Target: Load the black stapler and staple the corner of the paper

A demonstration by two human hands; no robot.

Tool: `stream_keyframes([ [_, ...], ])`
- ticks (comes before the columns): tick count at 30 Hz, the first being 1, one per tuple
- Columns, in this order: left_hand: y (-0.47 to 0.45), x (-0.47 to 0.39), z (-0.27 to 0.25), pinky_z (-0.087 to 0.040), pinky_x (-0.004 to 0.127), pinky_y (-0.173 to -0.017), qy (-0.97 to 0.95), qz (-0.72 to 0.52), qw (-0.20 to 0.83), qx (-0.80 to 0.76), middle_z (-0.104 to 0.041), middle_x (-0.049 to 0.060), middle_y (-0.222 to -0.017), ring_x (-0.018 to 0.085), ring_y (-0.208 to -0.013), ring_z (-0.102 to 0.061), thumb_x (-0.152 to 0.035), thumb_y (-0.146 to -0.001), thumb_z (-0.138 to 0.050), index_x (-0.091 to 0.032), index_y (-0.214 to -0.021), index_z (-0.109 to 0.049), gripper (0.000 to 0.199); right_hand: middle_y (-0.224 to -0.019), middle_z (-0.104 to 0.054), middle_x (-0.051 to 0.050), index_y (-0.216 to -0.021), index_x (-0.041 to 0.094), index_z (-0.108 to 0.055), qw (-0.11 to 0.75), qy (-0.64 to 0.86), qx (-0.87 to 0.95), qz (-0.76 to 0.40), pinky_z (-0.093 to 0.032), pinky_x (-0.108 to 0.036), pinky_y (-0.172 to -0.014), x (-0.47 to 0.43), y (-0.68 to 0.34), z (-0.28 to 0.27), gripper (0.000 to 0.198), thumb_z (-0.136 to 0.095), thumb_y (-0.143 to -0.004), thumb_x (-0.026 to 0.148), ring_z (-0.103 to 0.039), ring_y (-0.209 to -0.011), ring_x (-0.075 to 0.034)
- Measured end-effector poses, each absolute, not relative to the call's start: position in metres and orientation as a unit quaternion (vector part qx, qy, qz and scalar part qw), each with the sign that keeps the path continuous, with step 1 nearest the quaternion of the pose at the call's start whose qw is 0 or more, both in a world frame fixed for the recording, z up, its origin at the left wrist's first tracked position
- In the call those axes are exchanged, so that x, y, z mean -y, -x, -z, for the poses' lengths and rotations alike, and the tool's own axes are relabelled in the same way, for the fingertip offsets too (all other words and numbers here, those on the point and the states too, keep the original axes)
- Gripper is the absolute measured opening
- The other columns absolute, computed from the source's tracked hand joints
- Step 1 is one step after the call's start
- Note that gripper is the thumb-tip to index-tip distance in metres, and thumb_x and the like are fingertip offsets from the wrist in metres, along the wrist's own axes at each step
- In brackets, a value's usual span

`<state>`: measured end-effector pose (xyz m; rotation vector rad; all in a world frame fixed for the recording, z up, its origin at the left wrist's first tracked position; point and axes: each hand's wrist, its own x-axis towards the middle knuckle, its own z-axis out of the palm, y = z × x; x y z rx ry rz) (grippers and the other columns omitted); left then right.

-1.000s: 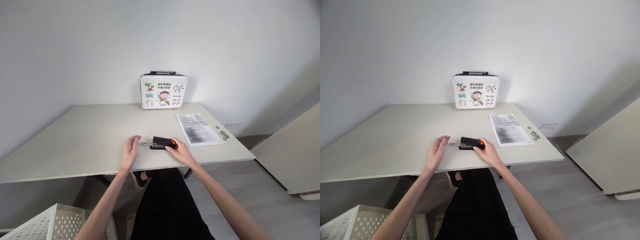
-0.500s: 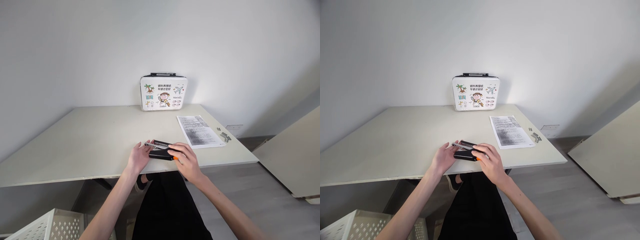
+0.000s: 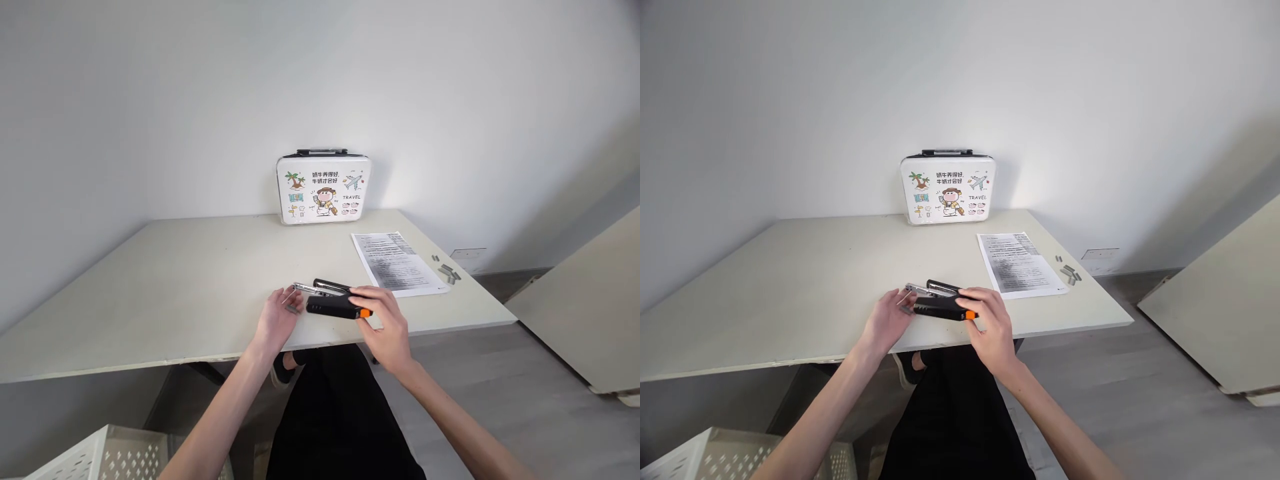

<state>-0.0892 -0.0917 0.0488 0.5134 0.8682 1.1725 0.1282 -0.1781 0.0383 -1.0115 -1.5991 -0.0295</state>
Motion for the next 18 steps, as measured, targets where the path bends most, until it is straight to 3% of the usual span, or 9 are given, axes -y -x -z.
stream_keyframes([
  [4,0.095,0.108,-0.051,-0.042,0.026,-0.067,-0.398,-0.56,0.592,-0.42,-0.051,-0.002,-0.078,0.013,-0.065,-0.043,-0.026,-0.096,-0.06,-0.022,-0.121,-0.074,0.029,-0.126,-0.072,-0.007,-0.117,0.03,-0.071,0.628,0.509,0.577,-0.119,-0.056,-0.05,-0.101,0.183,-0.13,-0.041,0.023,-0.07,-0.095,0.023,-0.068,-0.119,-0.028],
  [8,0.096,0.118,-0.058,-0.04,0.029,-0.069,-0.56,-0.503,0.467,-0.465,-0.047,-0.003,-0.075,0.016,-0.066,-0.041,-0.035,-0.095,-0.062,-0.03,-0.141,-0.068,0.047,-0.126,-0.073,-0.009,-0.118,0.029,-0.072,0.633,0.524,0.541,-0.18,-0.054,-0.051,-0.104,0.181,-0.13,-0.036,0.025,-0.073,-0.093,0.033,-0.067,-0.12,-0.03],
  [13,0.09,0.123,-0.056,-0.042,0.029,-0.069,-0.637,-0.499,0.411,-0.42,-0.054,0.0,-0.081,0.019,-0.071,-0.047,-0.03,-0.091,-0.067,-0.029,-0.129,-0.076,0.04,-0.125,-0.074,-0.01,-0.118,0.028,-0.072,0.626,0.526,0.531,-0.223,-0.055,-0.05,-0.102,0.177,-0.122,-0.029,0.029,-0.075,-0.091,0.04,-0.069,-0.116,-0.03],
  [18,0.094,0.117,-0.05,-0.041,0.028,-0.068,-0.603,-0.503,0.461,-0.414,-0.053,-0.001,-0.078,0.018,-0.069,-0.046,-0.024,-0.084,-0.075,-0.027,-0.121,-0.078,0.038,-0.118,-0.075,-0.011,-0.115,0.025,-0.072,0.615,0.522,0.522,-0.279,-0.058,-0.044,-0.093,0.152,-0.109,-0.026,0.036,-0.078,-0.088,0.047,-0.071,-0.105,-0.028],
])
